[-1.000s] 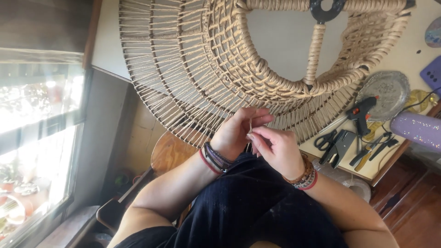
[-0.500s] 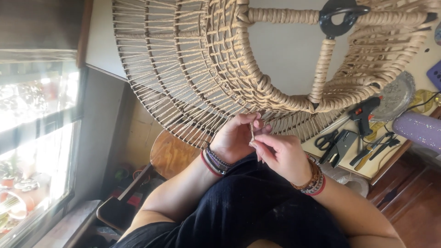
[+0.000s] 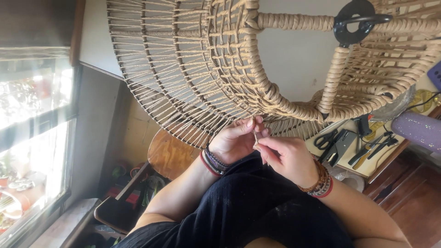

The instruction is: Assembling a wicker lampshade by weaving strands through a frame and trimming them with pliers.

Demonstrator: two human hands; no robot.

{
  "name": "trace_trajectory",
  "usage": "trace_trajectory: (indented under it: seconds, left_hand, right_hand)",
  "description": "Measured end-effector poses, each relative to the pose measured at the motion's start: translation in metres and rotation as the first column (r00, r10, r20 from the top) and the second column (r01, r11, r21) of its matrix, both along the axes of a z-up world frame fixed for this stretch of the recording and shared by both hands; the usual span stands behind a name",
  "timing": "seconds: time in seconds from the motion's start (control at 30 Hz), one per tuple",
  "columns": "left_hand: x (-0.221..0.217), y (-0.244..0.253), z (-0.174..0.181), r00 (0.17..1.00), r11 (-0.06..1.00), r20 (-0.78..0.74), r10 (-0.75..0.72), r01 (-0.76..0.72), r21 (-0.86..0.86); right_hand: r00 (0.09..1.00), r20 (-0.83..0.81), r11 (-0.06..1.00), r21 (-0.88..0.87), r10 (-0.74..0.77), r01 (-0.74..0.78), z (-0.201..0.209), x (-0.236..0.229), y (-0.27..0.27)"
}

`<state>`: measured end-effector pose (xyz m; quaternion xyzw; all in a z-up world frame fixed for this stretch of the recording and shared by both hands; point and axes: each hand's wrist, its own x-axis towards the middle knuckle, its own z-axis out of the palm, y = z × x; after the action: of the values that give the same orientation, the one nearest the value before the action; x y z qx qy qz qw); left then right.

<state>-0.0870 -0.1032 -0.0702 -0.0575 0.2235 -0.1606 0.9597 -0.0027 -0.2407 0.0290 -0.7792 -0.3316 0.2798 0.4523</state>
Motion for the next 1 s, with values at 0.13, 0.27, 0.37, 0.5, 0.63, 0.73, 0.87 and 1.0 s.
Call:
trace_trajectory:
  seconds: [0.13,0.27,0.37,0.5,0.63,0.73,0.87,1.0]
  left_hand:
    - [-0.003,-0.009,-0.001,0.995,0.996,-0.101,0.022,-0.013,0.085]
    - [-0.008,-0.013,0.004,0.973,0.958,-0.218,0.072,-0.006,0.287]
    - [-0.004,-0.012,0.020,0.951,0.902,-0.283,0.125,0.011,0.433]
    - [0.012,-0.013,0.046,0.916,0.760,-0.316,0.247,0.019,0.649]
    - [0.016,-0.012,0.060,0.922,0.605,-0.279,0.270,0.063,0.794]
    - [0.016,-0.014,0.055,0.931,0.525,-0.232,0.283,0.052,0.850]
    - [0.016,-0.016,0.055,0.944,0.437,-0.196,0.265,0.064,0.897]
    - [0.013,-0.017,0.057,0.951,0.336,-0.192,0.243,0.103,0.936]
  right_hand:
    - [1.000,0.023,1.000,-0.015,0.020,-0.020,0.005,0.005,0.001]
    - [0.997,0.071,0.999,-0.017,0.043,-0.042,0.005,0.006,0.000]
    - [0.993,0.098,0.998,-0.010,0.065,-0.064,0.005,0.007,-0.001]
    - [0.985,0.140,0.995,-0.041,0.098,-0.093,0.005,0.012,-0.005]
    - [0.972,0.204,0.993,-0.053,0.118,-0.109,0.007,0.014,-0.005]
    - [0.965,0.225,0.990,-0.064,0.133,-0.122,0.003,0.014,-0.009]
    - [0.951,0.271,0.988,-0.089,0.149,-0.129,0.002,0.012,-0.011]
    - [0.945,0.288,0.987,-0.094,0.154,-0.132,-0.001,0.008,-0.014]
